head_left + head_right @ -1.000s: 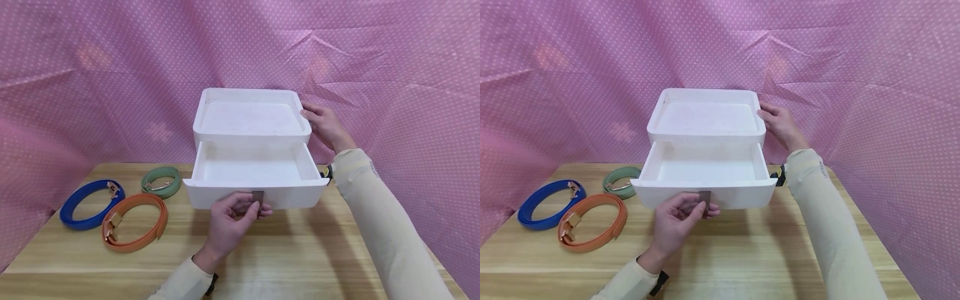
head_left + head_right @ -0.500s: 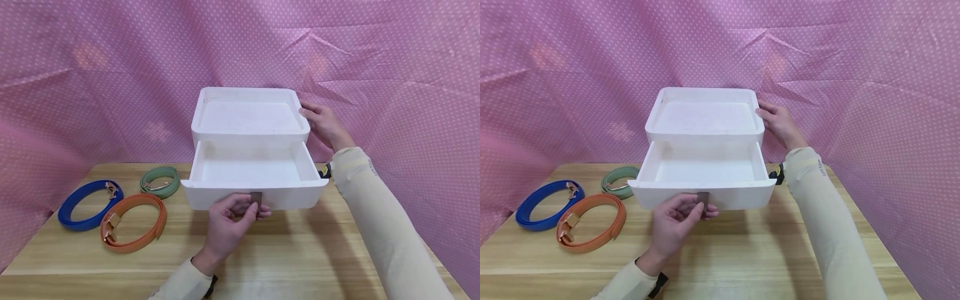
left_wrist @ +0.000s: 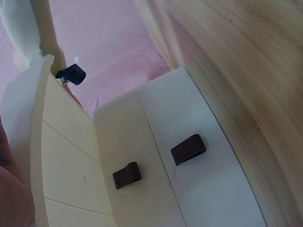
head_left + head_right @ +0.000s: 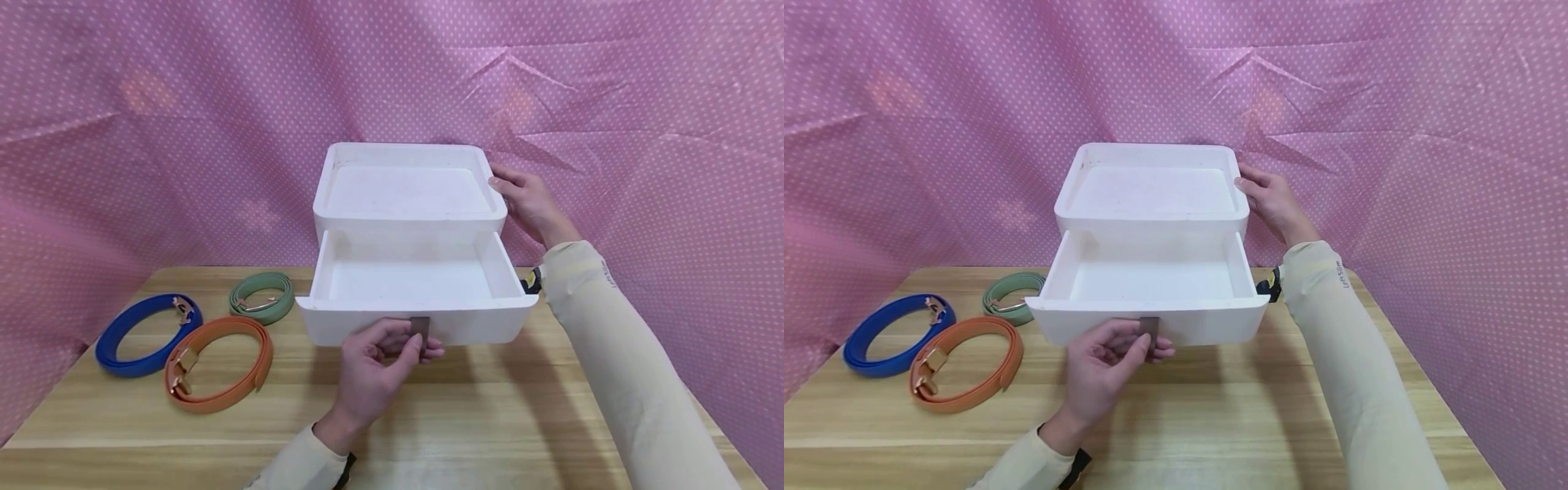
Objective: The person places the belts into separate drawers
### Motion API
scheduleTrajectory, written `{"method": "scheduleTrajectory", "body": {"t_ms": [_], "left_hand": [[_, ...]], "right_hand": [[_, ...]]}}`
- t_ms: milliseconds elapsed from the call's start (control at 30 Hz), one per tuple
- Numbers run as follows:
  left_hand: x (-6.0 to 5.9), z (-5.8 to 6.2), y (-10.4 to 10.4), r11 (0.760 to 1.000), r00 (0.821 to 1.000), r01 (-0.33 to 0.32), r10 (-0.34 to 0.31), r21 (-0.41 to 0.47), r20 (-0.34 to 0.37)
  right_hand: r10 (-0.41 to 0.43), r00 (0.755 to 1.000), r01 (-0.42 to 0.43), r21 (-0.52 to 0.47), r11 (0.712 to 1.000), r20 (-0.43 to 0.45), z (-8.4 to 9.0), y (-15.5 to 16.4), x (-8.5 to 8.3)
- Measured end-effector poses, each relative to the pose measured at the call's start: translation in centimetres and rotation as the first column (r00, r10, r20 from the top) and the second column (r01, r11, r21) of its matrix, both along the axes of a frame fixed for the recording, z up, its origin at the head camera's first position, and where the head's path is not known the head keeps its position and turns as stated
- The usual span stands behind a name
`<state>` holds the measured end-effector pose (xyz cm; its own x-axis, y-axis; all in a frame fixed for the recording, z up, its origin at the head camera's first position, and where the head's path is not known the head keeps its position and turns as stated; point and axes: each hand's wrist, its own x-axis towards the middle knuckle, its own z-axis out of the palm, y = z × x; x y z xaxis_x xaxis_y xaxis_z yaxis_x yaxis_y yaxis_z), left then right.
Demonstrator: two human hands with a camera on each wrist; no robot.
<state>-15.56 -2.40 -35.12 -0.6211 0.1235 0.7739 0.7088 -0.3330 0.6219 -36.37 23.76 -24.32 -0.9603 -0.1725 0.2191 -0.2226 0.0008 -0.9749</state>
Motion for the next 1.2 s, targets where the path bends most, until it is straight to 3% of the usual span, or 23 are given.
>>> {"method": "scheduleTrajectory", "body": {"t_ms": [467, 733, 900, 1200], "left_hand": [[0.02, -0.05, 0.1, 1.0, 1.0, 0.005, -0.005, 0.005, 0.027], [0.24, -0.09, -0.14, 1.0, 0.997, 0.025, -0.024, -0.014, 0.07], [0.1, -0.11, -0.08, 0.999, 0.998, 0.031, -0.031, -0.013, 0.058], [0.3, -0.31, -0.25, 0.999, 0.997, 0.042, -0.041, -0.018, 0.066]], "right_hand": [[0.009, 1.0, -0.009, -0.032, 0.999, -0.008, 0.11, 0.05, 0.01], [-0.001, 1.0, 0.001, 0.027, 1.0, 0.007, 0.01, 0.18, 0.14], [-0.006, 1.0, 0.007, 0.063, 0.998, -0.004, 0.0, 0.33, 0.01], [0.006, 1.0, -0.005, 0.022, 1.0, -0.019, -0.07, 0.22, -0.09]]}}
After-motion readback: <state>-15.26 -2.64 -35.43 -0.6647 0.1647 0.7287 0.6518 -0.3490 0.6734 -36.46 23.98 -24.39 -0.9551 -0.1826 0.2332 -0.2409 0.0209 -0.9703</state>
